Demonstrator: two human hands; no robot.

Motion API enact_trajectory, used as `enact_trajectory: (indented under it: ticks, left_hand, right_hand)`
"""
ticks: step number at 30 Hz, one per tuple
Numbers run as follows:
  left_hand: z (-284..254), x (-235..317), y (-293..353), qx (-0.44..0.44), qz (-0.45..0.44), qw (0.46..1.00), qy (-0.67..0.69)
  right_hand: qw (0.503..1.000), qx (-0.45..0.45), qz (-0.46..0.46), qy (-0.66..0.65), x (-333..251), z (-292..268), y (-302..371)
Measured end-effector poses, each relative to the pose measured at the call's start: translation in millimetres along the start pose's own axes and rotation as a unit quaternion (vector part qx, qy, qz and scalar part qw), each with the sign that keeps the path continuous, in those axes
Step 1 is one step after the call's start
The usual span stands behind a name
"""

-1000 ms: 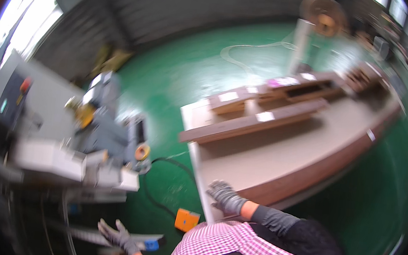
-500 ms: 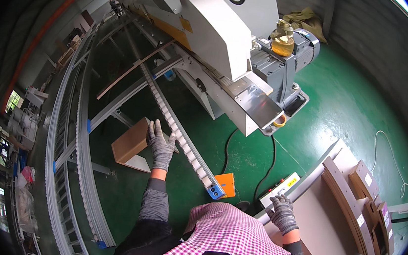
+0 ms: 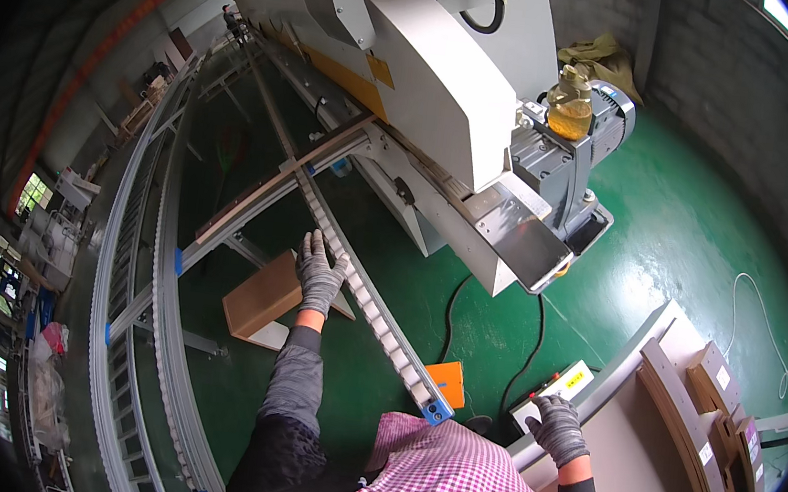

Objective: The person takes wooden boards from a table and feeds them one at a time into an edge banding machine in a workshop.

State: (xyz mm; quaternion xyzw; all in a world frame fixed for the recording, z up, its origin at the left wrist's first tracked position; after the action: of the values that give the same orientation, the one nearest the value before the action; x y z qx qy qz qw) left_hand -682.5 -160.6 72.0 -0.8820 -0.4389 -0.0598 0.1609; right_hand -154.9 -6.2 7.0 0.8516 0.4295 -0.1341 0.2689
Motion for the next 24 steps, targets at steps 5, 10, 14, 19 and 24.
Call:
enact_trajectory:
  ticks: [5,10,14,19,24]
  left_hand:
    - [17,0,-36,-0.017,-0.028,0.999,0.031]
    - [32,8,-56,-0.077,-0.104,0.992,-0.009]
    - [40,3,-66,-0.081,-0.132,0.986,-0.065]
    - [17,9,-87,-0.066,-0.121,0.975,-0.176]
    - [14,10,-128,-0.103,-0.083,0.979,-0.156]
  right_hand:
    - [1.000,-0.003,0.009,-0.010,4,10,-5]
    - [1.000,0.001,0.006,-0.011,5,15,-13]
    - [1.000,0.023,0.011,-0.008,11,20,-14]
    - [0.997,-0.022,0.054,-0.040,7,22,-10]
    - [0.991,-0.066,0.104,-0.048,1,22,5]
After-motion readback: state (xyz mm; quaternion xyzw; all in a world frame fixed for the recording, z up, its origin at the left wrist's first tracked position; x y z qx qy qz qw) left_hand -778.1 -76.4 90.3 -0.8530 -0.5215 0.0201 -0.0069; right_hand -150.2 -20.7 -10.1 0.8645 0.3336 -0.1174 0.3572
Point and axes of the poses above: each hand's wrist, its own y-axis away from the middle knuckle, its own z-axis out of the palm, x = y × z, the point moved 4 cm from there along -y, towards the middle knuckle, and after that the axes turned 10 degrees about -x, right-handed, at the moved point
